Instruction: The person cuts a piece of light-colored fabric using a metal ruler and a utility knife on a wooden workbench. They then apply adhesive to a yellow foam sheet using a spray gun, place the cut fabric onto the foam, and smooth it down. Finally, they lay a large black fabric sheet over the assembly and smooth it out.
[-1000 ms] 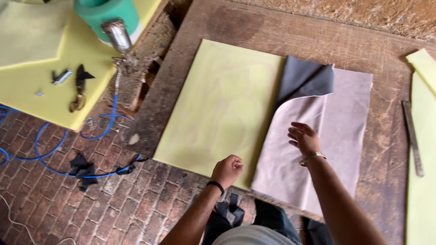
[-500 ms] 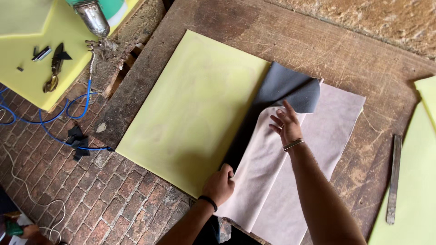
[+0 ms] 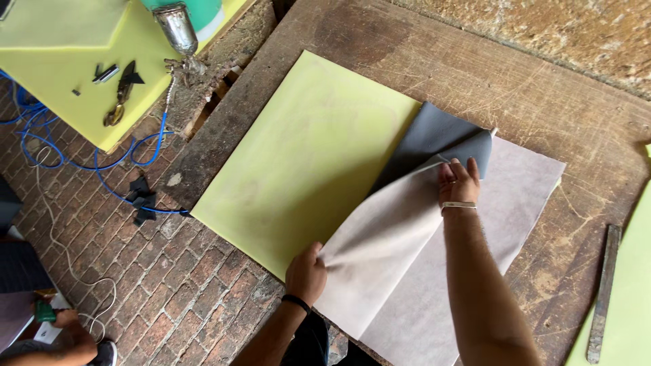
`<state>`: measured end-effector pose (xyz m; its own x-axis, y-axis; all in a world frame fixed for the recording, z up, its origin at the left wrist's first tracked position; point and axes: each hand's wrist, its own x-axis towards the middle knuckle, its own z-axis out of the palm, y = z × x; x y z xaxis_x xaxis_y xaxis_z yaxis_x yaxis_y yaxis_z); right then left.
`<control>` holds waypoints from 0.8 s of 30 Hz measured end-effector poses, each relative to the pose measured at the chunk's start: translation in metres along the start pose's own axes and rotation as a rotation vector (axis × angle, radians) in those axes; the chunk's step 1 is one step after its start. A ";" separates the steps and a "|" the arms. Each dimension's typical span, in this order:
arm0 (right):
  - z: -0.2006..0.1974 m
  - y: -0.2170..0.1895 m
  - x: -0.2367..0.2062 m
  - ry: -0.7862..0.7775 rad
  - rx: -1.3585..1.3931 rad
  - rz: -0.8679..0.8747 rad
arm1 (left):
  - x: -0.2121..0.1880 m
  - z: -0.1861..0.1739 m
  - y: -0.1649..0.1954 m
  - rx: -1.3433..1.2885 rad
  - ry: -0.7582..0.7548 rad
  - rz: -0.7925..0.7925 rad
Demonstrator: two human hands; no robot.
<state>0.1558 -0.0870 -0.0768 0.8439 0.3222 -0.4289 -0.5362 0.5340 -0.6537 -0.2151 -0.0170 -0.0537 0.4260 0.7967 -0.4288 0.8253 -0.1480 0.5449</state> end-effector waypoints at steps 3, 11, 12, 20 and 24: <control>0.003 -0.007 0.012 -0.072 0.044 0.026 | 0.004 -0.028 0.005 -0.348 -0.026 0.079; 0.064 -0.042 0.020 -0.259 0.109 0.047 | -0.002 -0.152 0.013 -0.025 0.047 0.118; 0.079 -0.047 0.016 -0.318 0.113 0.021 | -0.004 -0.167 0.012 0.006 0.167 0.150; 0.196 -0.058 -0.035 -0.799 0.194 0.071 | 0.019 -0.264 -0.025 -0.010 0.859 0.229; 0.237 -0.044 -0.049 -1.008 0.039 0.046 | 0.053 -0.286 -0.081 -0.150 0.816 0.281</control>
<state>0.1424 0.0590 0.1213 0.4538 0.8441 0.2856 -0.5831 0.5236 -0.6211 -0.3654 0.2052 0.0852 0.1608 0.9215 0.3534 0.6482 -0.3686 0.6663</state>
